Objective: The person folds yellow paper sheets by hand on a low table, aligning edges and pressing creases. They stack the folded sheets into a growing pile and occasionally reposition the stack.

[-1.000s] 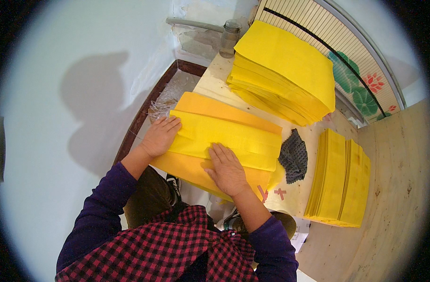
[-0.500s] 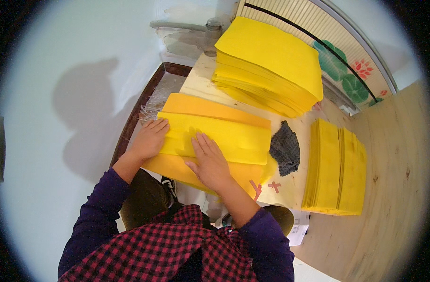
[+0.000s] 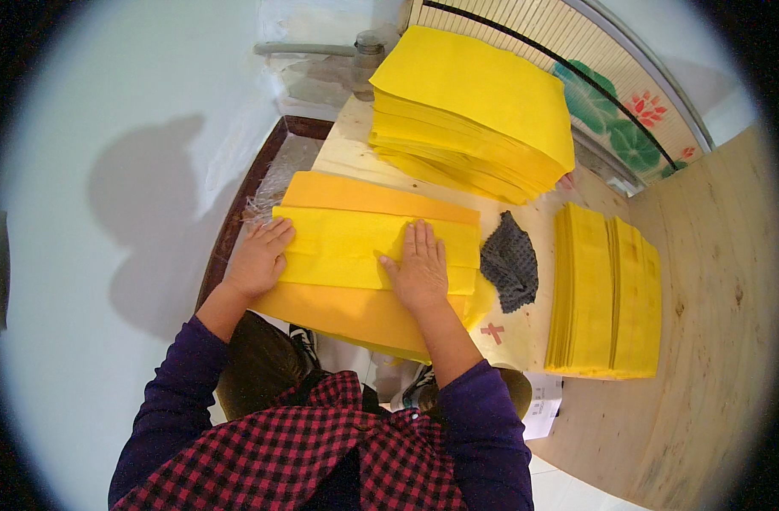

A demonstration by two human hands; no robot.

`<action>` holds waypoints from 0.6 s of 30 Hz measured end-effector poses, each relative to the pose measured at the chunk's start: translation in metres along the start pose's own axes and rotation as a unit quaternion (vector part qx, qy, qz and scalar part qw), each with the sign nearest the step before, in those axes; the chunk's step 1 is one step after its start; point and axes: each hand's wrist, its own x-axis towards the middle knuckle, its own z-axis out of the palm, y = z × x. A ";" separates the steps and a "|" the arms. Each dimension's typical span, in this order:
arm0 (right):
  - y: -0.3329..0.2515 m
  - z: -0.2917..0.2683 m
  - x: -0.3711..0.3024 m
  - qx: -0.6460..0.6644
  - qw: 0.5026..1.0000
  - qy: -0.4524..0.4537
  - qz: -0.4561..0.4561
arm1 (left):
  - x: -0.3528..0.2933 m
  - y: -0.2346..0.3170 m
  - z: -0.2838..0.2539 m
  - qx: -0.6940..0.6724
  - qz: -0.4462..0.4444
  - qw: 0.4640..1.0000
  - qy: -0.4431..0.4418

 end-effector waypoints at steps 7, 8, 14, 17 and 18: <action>-0.001 0.005 0.000 -0.008 1.000 0.016 -0.005 | 0.020 0.072 0.005 -0.064 -0.002 0.998 0.030; -0.001 0.005 0.000 -0.003 1.000 0.023 -0.010 | 0.028 0.088 0.013 -0.084 0.007 0.996 0.025; -0.001 0.004 -0.001 0.013 0.999 0.026 -0.014 | 0.066 0.121 0.044 -0.066 -0.076 0.995 -0.015; 0.000 0.004 -0.002 0.018 0.999 0.028 -0.020 | 0.065 0.110 0.049 -0.042 -0.086 0.995 0.000; 0.002 0.004 -0.001 0.018 0.999 0.028 -0.027 | 0.064 0.107 0.050 -0.034 -0.084 0.996 -0.009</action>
